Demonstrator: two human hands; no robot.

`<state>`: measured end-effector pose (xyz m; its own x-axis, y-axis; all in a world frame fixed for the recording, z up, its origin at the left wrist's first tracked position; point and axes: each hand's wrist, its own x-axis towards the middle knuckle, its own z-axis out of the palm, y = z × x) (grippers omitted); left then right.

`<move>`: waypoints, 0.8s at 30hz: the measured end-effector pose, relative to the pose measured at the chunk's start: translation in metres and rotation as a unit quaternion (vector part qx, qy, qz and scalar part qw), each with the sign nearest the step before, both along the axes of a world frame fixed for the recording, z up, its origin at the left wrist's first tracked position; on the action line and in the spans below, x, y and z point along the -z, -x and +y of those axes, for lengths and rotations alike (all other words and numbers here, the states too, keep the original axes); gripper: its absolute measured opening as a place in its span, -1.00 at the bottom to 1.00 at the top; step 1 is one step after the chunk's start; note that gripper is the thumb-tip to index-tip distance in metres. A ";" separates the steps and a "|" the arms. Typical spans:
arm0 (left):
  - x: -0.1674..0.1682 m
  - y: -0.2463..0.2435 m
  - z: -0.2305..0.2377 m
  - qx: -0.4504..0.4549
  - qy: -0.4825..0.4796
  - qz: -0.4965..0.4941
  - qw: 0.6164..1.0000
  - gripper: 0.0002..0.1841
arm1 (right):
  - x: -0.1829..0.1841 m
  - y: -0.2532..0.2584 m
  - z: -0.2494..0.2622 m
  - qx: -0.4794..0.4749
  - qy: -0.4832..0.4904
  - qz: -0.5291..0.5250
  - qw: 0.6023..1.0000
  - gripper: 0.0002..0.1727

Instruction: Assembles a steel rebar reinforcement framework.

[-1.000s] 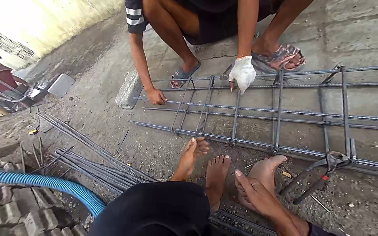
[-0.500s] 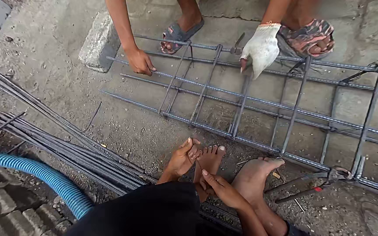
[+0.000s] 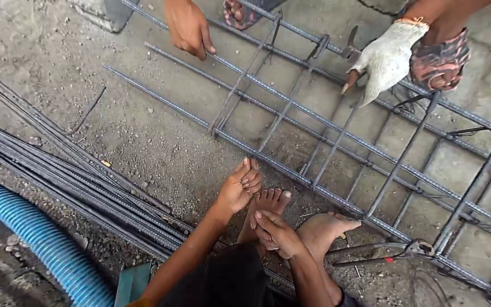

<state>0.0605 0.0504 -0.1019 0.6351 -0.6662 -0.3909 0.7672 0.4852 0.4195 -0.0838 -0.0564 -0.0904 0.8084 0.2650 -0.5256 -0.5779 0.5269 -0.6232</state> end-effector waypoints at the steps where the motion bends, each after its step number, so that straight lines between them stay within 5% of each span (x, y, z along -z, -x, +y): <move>1: 0.001 -0.002 -0.001 0.002 -0.009 -0.009 1.000 -0.59 | -0.001 -0.003 0.000 0.004 0.013 0.009 1.000 -0.66; 10: 0.002 -0.001 -0.010 0.008 0.064 0.031 0.997 -0.62 | -0.017 0.007 0.002 0.053 -0.022 0.057 0.997 -0.58; 19: 0.007 0.005 0.009 0.152 -0.180 -0.198 0.952 -0.51 | -0.016 0.049 -0.021 -0.049 0.316 0.057 0.946 -0.64; 24: 0.010 -0.029 0.037 -0.003 -0.379 -0.245 0.892 -0.59 | -0.022 0.026 -0.022 -0.166 0.383 0.052 0.907 -0.60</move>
<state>0.0897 0.0877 -0.1122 0.8560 -0.3240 -0.4028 0.4005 -0.0769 0.9131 -0.1100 -0.0783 -0.0682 0.6862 0.0092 -0.7274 -0.7023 -0.2519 -0.6658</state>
